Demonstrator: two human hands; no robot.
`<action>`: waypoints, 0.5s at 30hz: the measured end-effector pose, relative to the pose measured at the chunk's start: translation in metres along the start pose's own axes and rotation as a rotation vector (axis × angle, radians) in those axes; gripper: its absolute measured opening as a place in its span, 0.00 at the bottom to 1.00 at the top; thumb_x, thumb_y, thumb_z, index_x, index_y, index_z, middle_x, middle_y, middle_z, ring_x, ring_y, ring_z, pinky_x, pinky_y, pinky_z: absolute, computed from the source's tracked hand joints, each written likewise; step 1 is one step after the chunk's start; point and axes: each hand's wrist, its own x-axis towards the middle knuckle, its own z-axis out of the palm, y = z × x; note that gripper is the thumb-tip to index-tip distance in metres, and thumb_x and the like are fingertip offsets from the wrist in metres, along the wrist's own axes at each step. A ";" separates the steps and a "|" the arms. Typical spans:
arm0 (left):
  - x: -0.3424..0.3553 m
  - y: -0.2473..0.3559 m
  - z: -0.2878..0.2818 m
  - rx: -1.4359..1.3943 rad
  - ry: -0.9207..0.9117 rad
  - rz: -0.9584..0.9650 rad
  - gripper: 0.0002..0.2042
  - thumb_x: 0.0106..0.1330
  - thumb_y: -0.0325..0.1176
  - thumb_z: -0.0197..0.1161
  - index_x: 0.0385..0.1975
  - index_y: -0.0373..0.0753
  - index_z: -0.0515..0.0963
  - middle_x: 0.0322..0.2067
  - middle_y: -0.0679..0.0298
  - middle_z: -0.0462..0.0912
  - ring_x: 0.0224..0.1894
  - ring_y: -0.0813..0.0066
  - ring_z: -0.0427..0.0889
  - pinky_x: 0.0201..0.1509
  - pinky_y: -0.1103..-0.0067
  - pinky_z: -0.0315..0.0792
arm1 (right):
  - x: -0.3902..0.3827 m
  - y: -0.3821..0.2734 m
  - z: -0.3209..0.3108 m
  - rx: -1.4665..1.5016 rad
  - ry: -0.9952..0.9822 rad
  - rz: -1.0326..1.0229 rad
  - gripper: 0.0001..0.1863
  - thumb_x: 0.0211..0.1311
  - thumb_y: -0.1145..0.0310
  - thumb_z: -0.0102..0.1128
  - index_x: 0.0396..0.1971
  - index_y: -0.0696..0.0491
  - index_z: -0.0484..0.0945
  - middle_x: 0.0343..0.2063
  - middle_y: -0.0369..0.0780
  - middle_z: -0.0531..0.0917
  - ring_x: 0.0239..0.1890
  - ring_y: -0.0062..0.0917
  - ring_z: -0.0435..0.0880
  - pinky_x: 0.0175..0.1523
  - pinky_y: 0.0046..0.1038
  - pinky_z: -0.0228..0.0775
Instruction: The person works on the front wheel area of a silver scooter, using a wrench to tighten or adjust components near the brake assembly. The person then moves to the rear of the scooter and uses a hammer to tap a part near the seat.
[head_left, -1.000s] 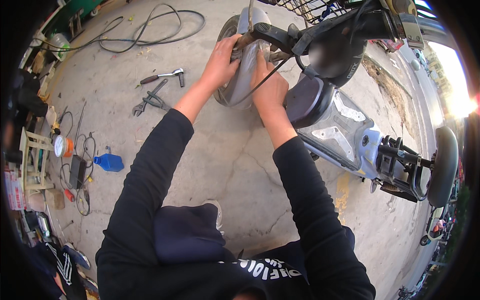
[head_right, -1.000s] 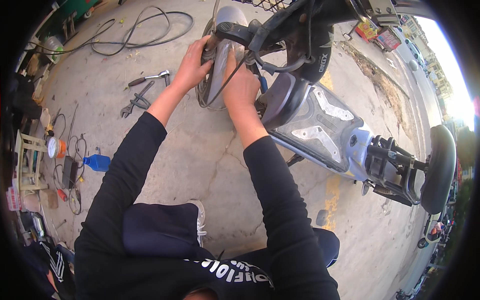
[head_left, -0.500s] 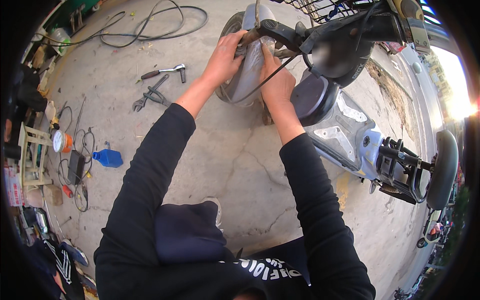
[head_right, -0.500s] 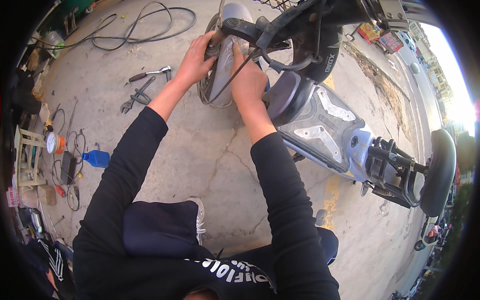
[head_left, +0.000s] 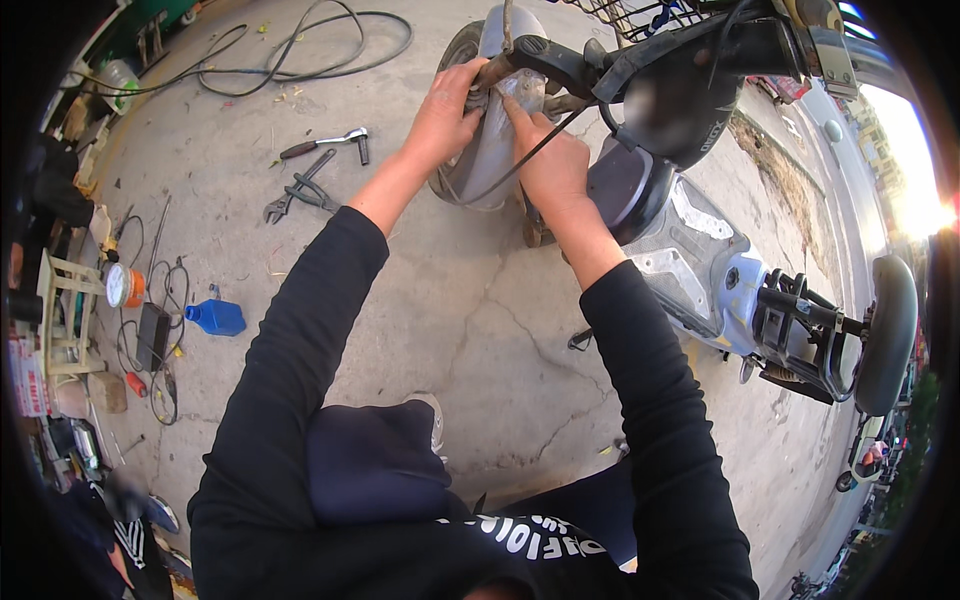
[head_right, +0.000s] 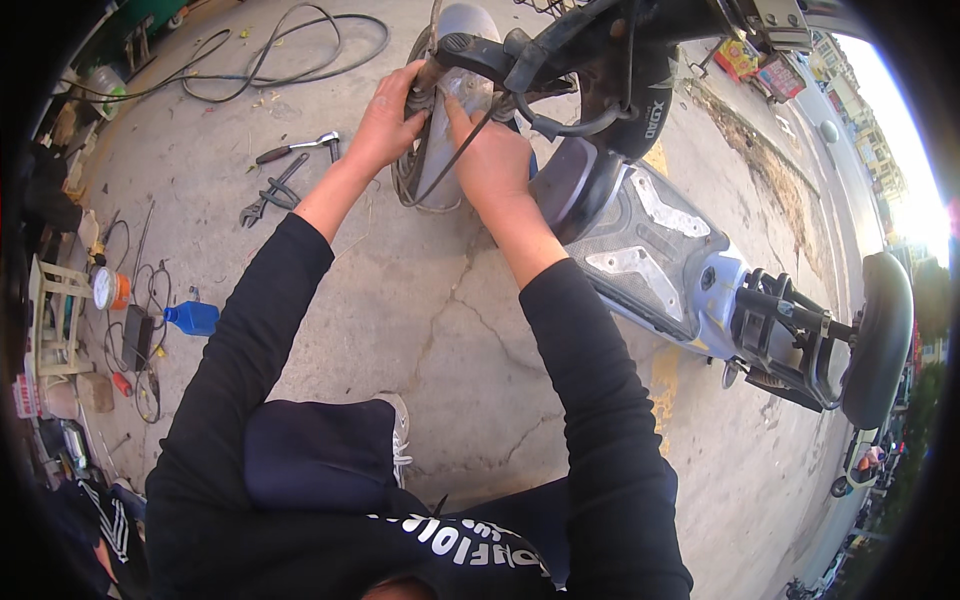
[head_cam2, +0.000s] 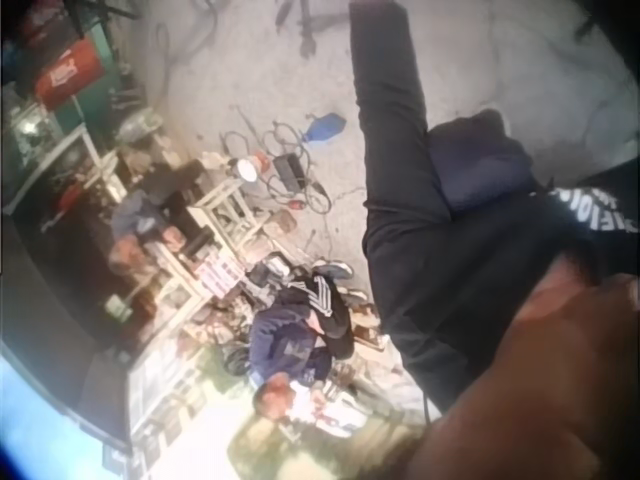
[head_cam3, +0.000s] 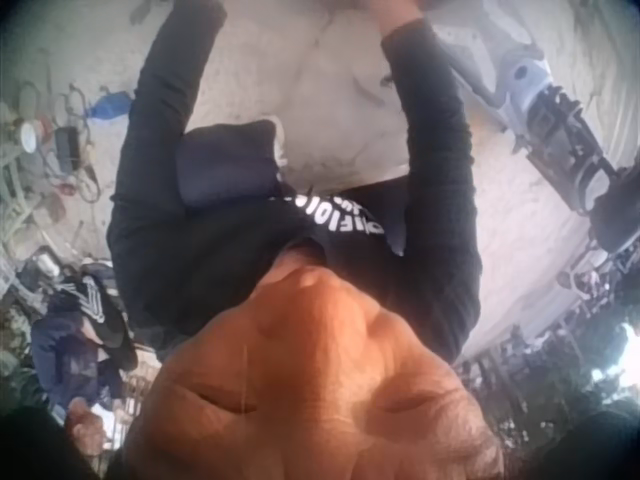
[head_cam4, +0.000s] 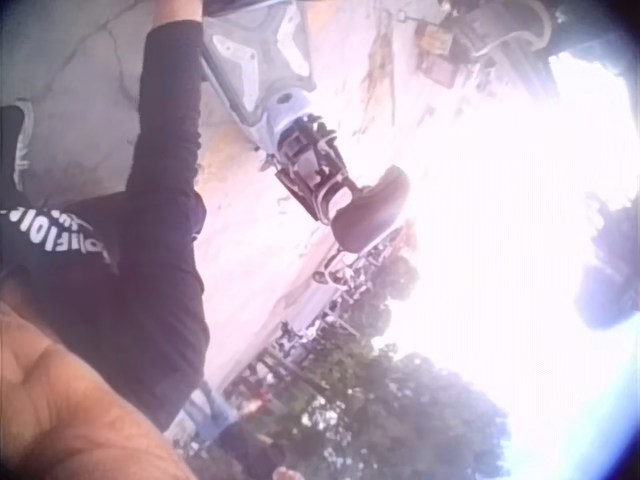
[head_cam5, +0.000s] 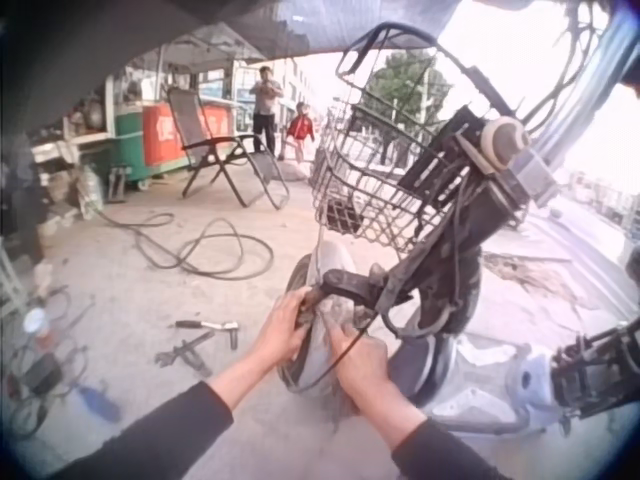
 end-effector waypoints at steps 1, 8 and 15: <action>0.000 0.001 0.001 -0.004 0.002 0.009 0.35 0.53 0.21 0.65 0.64 0.40 0.63 0.55 0.52 0.74 0.59 0.51 0.70 0.65 0.66 0.66 | 0.007 0.003 -0.002 0.007 0.039 0.035 0.25 0.59 0.70 0.56 0.58 0.38 0.76 0.27 0.37 0.82 0.24 0.37 0.84 0.27 0.38 0.75; 0.000 -0.001 -0.001 -0.003 0.008 0.019 0.34 0.53 0.21 0.65 0.64 0.40 0.63 0.55 0.52 0.73 0.60 0.51 0.70 0.65 0.66 0.66 | 0.002 0.000 -0.006 -0.012 -0.096 -0.064 0.22 0.60 0.70 0.55 0.56 0.39 0.77 0.27 0.39 0.83 0.25 0.38 0.84 0.28 0.38 0.75; 0.000 0.001 0.000 -0.014 -0.001 0.009 0.34 0.53 0.21 0.64 0.64 0.40 0.63 0.55 0.53 0.73 0.61 0.51 0.69 0.66 0.66 0.65 | -0.006 -0.002 -0.009 -0.009 -0.130 0.072 0.25 0.61 0.71 0.54 0.60 0.40 0.73 0.31 0.40 0.83 0.29 0.40 0.85 0.31 0.42 0.75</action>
